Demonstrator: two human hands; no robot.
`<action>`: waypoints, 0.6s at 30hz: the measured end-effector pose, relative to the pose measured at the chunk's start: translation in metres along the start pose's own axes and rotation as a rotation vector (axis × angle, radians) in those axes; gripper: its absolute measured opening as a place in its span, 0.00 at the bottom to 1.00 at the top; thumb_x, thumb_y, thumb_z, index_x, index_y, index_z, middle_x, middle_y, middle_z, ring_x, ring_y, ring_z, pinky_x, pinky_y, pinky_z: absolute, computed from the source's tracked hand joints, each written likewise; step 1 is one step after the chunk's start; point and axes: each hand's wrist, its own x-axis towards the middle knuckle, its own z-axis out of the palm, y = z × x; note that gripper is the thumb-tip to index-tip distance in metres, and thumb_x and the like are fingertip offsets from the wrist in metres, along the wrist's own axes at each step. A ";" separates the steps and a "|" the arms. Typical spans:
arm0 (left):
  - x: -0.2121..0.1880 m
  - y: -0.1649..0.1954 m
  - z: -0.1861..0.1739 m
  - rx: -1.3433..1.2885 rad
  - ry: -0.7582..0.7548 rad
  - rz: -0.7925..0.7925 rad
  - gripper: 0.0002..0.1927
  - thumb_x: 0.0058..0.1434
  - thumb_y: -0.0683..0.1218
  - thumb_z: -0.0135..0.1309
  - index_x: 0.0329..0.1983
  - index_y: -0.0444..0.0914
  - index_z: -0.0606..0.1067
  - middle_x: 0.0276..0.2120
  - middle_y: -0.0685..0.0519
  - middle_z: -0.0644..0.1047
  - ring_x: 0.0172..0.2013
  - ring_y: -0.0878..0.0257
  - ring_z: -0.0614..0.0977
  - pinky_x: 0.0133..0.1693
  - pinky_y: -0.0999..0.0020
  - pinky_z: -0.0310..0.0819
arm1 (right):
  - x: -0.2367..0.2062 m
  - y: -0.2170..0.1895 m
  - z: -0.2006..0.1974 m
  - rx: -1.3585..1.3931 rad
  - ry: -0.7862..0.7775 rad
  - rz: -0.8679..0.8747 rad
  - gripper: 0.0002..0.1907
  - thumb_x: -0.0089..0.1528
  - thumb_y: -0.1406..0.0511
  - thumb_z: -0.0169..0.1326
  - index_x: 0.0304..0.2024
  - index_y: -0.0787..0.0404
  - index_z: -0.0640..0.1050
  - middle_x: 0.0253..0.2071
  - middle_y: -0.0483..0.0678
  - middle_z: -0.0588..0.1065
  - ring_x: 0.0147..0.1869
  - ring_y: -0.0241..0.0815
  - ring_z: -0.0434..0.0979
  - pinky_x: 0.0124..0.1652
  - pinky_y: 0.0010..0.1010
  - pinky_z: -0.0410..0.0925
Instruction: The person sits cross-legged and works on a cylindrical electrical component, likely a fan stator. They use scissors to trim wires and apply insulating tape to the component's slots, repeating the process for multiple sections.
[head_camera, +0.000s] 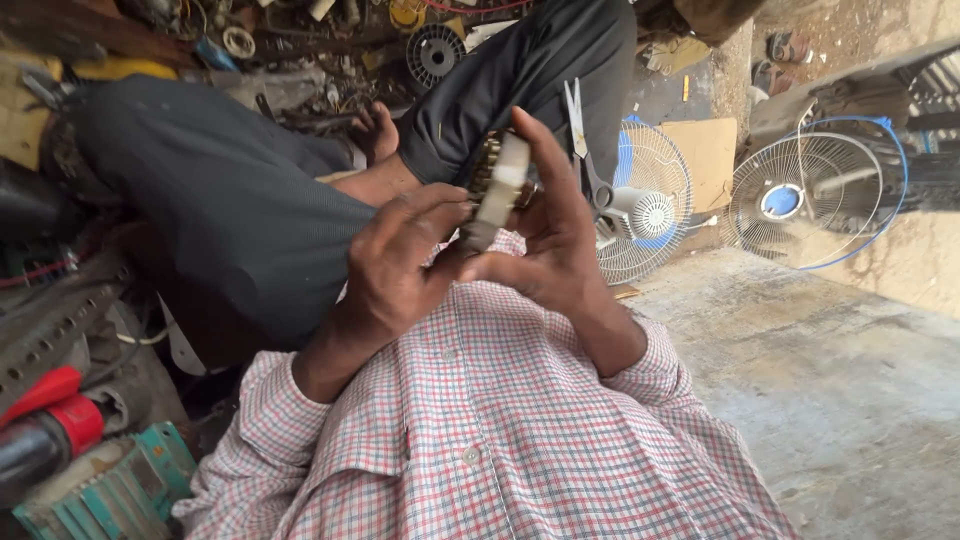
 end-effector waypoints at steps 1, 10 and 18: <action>-0.001 -0.002 -0.001 -0.052 0.002 -0.039 0.18 0.64 0.43 0.68 0.53 0.34 0.74 0.51 0.44 0.79 0.50 0.52 0.86 0.47 0.63 0.86 | -0.002 -0.003 0.003 -0.013 0.009 -0.006 0.59 0.57 0.66 0.74 0.80 0.59 0.49 0.69 0.51 0.64 0.65 0.40 0.75 0.63 0.34 0.78; -0.006 -0.009 -0.009 -0.299 -0.006 -0.120 0.19 0.64 0.44 0.67 0.54 0.35 0.76 0.51 0.45 0.80 0.51 0.56 0.86 0.48 0.68 0.87 | -0.003 0.004 -0.005 0.187 0.042 0.046 0.28 0.73 0.74 0.52 0.75 0.64 0.63 0.67 0.51 0.67 0.64 0.41 0.76 0.60 0.35 0.78; -0.002 -0.008 -0.006 -0.344 -0.025 -0.047 0.18 0.66 0.42 0.65 0.56 0.37 0.74 0.52 0.46 0.79 0.54 0.55 0.85 0.50 0.67 0.88 | -0.011 0.007 -0.004 0.164 0.082 0.032 0.27 0.73 0.74 0.55 0.73 0.63 0.64 0.65 0.47 0.68 0.64 0.38 0.75 0.64 0.32 0.75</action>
